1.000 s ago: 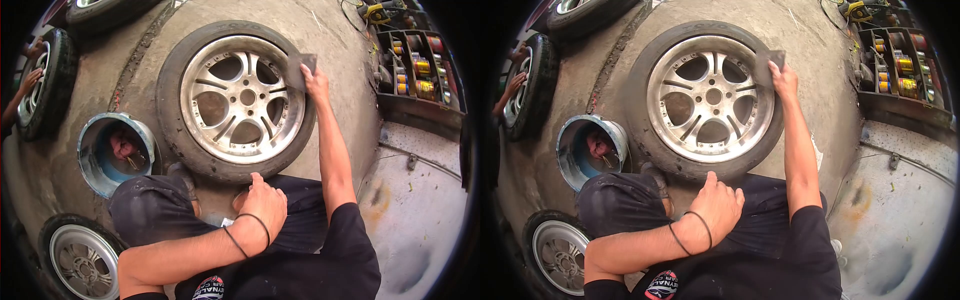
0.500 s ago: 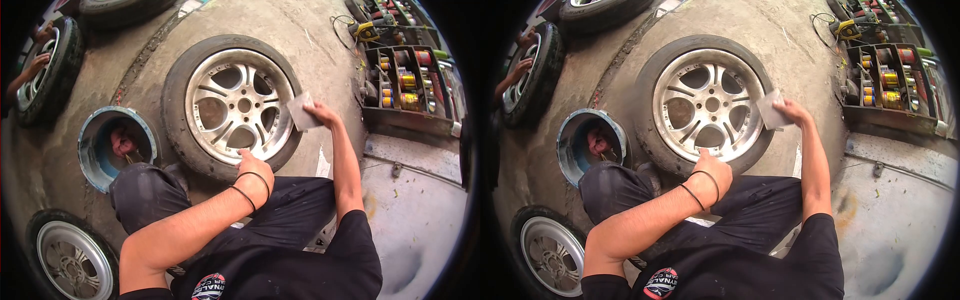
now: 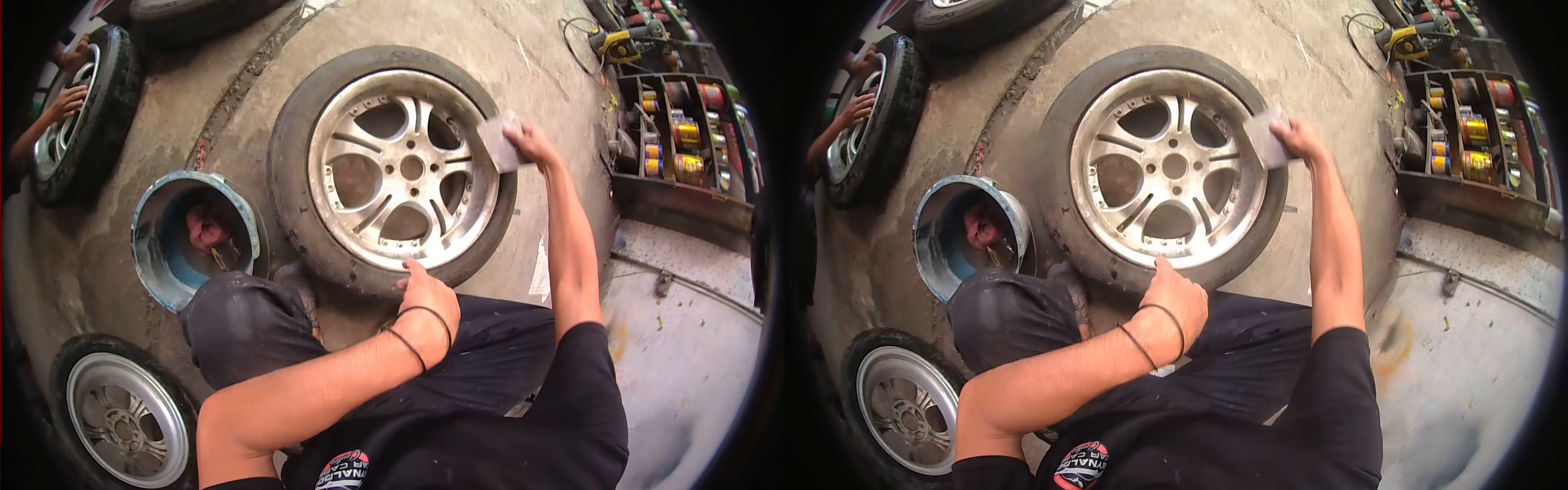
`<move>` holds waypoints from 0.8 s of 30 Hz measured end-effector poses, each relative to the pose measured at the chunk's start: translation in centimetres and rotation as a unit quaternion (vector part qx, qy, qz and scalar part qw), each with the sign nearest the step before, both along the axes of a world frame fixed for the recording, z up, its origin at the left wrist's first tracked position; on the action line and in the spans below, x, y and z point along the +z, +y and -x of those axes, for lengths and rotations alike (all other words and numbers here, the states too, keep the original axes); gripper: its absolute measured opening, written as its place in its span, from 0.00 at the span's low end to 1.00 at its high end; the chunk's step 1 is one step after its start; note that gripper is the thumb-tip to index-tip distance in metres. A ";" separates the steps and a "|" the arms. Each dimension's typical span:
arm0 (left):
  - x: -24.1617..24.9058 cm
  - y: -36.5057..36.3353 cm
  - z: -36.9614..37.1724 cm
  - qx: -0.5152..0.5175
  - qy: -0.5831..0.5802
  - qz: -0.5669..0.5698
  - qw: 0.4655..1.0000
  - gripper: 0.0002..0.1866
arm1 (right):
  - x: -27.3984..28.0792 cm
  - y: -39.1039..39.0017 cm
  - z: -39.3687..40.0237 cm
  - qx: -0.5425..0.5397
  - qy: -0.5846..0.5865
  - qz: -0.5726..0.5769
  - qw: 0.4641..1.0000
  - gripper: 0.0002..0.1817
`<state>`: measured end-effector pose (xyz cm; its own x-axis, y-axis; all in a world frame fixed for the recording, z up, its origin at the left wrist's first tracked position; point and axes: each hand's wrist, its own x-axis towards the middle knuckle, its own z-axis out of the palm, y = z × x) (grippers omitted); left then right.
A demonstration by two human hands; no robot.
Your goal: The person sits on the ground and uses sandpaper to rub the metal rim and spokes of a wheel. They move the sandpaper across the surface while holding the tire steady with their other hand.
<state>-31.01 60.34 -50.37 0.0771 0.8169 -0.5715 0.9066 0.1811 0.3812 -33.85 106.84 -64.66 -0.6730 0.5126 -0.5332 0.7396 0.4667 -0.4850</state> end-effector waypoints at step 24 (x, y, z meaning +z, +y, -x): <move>0.6 2.1 -2.6 -0.042 0.012 0.030 0.999 0.17 | 7.4 -11.6 8.2 0.417 -0.141 -0.379 0.814 0.25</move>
